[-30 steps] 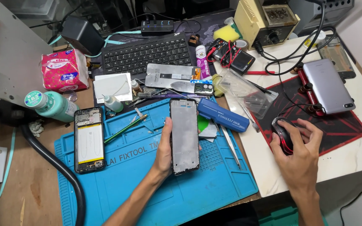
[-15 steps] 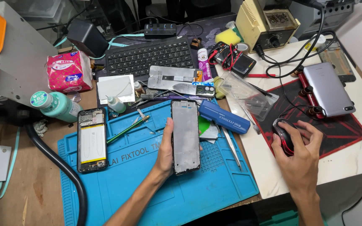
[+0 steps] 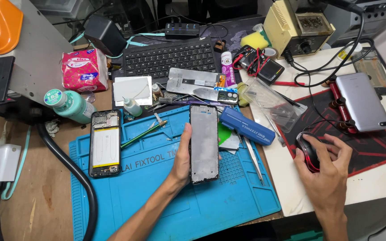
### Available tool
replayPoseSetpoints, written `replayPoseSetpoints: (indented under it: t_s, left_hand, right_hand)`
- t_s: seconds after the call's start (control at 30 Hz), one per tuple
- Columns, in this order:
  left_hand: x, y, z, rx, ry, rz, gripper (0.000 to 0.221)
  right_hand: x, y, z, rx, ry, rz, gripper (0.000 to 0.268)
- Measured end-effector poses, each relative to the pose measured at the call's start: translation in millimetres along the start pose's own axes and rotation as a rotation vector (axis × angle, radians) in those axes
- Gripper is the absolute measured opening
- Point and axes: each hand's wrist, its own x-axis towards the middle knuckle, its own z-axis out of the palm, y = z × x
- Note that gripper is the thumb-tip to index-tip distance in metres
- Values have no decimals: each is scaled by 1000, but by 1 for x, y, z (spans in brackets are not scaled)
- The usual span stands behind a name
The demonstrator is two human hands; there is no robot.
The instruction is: The technician is carefully prying a mobile phone screen from its frame and cleaning the edges with a brush to prepare for a replacement.
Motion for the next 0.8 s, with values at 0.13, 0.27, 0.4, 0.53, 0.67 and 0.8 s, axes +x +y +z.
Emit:
replayPoseSetpoints:
  t_s: [0.13, 0.27, 0.4, 0.53, 0.67, 0.8]
  left_hand:
    - [-1, 1, 1, 7, 22, -12, 82]
    - [1, -1, -1, -11, 13, -12, 81]
    - [0, 0, -1, -5, 2, 3, 81]
    - [1, -1, -1, -18, 8, -6, 81]
    - [0, 0, 0, -3, 10, -1, 81]
    - [0, 1, 0, 17, 10, 12, 81]
  right_hand:
    - [0, 1, 0, 0, -16, 10, 40]
    - [0, 1, 0, 2, -5, -8, 40]
    - [0, 1, 0, 1, -15, 2, 41]
    - [-1, 3, 1, 3, -19, 1, 42]
    - [-1, 2, 1, 4, -21, 4, 41]
    - [0, 2, 1, 0, -26, 10, 40]
